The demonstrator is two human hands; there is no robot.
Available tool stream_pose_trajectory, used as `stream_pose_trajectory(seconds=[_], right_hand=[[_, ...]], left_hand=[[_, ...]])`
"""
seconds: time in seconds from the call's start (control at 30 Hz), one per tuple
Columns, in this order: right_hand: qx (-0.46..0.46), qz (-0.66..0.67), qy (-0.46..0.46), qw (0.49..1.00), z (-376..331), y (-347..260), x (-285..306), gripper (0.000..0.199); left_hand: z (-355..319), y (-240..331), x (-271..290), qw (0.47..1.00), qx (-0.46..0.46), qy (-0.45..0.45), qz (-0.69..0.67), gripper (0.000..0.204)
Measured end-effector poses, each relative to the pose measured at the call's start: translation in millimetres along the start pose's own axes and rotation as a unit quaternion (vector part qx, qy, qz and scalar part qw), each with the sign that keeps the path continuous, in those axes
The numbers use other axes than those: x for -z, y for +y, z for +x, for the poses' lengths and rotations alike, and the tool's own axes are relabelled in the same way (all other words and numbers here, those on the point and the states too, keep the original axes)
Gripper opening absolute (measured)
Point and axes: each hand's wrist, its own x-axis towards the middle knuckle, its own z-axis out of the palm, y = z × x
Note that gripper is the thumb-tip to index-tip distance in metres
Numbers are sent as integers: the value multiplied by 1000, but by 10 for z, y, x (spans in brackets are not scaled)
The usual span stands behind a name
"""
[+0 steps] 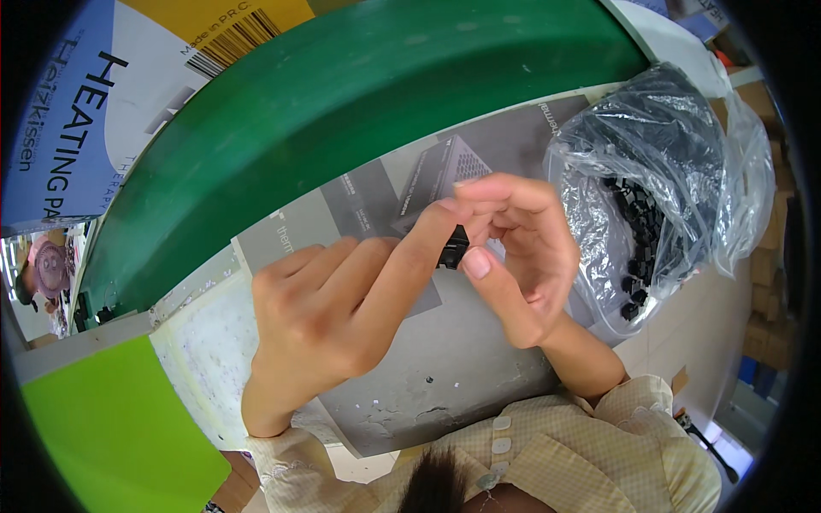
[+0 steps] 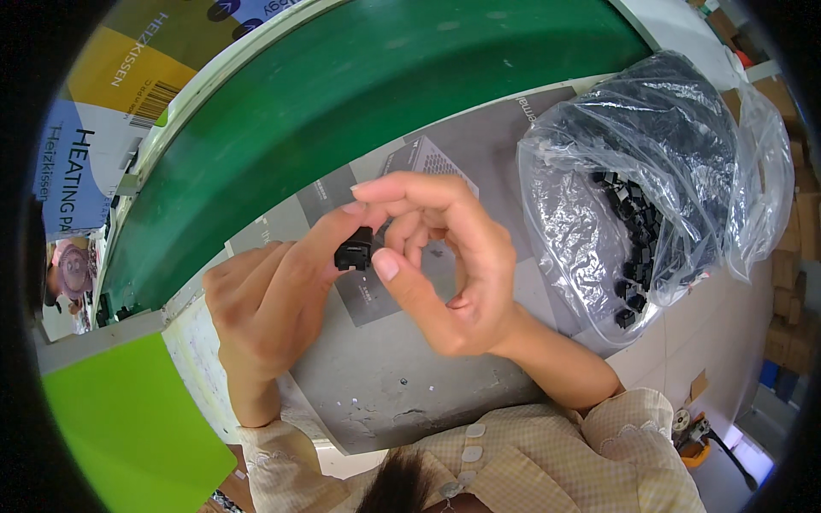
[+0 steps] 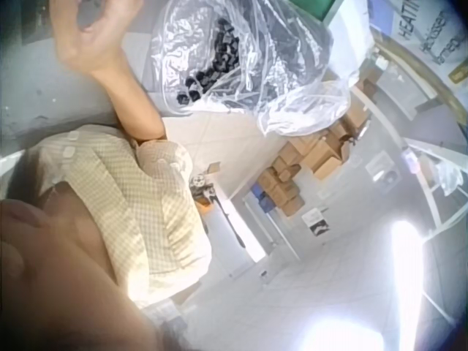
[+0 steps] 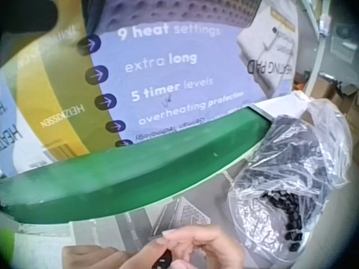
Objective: The person assembles small electronic components by hand, connecting wires and connectors into a plastic housing.
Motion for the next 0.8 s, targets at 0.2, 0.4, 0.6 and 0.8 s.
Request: stream_pose_trajectory(seconds=[0.2,0.4,0.6,0.8], right_hand=[[-2,-24,4,1000,0,1,-36,40],[-12,-91,8,996,-25,30,-46,42],[-14,-147,-15,989,-1,-41,-78,43],[-77,-72,-2,994,4,-31,-38,45]], left_hand=[[13,43,30,997,-18,-26,70,50],[5,33,11,996,-39,-39,74,44],[45,26,55,997,-21,-79,3,44],[-22,-44,-21,995,8,-36,-89,47]])
